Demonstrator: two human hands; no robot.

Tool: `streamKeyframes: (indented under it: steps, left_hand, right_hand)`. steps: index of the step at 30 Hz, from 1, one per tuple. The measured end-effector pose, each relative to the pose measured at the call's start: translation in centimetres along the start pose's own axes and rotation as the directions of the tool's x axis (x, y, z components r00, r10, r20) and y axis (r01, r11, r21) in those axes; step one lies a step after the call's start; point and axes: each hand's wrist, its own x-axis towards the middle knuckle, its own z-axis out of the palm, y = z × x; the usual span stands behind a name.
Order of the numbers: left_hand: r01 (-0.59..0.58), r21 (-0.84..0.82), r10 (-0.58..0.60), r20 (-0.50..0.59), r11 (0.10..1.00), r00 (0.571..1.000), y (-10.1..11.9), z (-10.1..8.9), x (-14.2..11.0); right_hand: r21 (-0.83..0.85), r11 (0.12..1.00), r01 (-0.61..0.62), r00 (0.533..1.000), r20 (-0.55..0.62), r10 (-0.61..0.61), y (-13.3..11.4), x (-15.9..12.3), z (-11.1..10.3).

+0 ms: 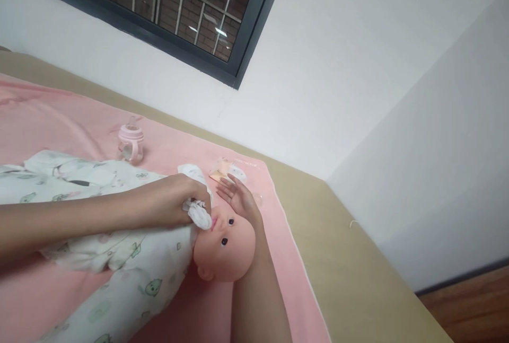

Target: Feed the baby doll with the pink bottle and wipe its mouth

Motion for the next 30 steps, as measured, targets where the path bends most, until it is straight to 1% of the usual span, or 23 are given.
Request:
streamKeyframes:
  steps: [5,14,21,23,26,30]
  left_hand:
    - [0.016,0.022,-0.016,-0.018,1.000,1.000,-0.6,0.2,0.5]
    - [-0.018,0.042,0.020,-0.044,0.999,0.999,-0.7,0.5,1.4]
    - [-0.024,0.029,0.024,-0.031,0.999,0.999,-0.5,0.6,1.8]
    - [-0.020,0.028,0.021,-0.043,0.999,0.999,-0.4,0.5,1.8]
    - [-0.033,0.001,0.033,-0.077,0.999,0.996,-0.2,0.3,1.8]
    - [-0.063,-0.084,0.057,-0.074,0.994,0.996,0.0,0.4,1.5]
  right_hand:
    - [0.001,1.000,0.000,1.000,0.000,0.000,0.0,0.0,0.0]
    - [0.000,1.000,-0.003,1.000,0.012,0.003,0.1,0.0,-0.1]
    - [-0.015,1.000,0.008,1.000,0.016,-0.007,0.1,0.0,-0.3]
    - [-0.021,1.000,0.012,1.000,0.016,-0.012,0.1,0.0,-0.3]
    - [-0.034,0.999,0.018,1.000,0.015,-0.017,0.1,0.0,-0.3]
    - [-0.056,0.998,0.023,1.000,0.005,-0.023,0.1,0.0,-0.2]
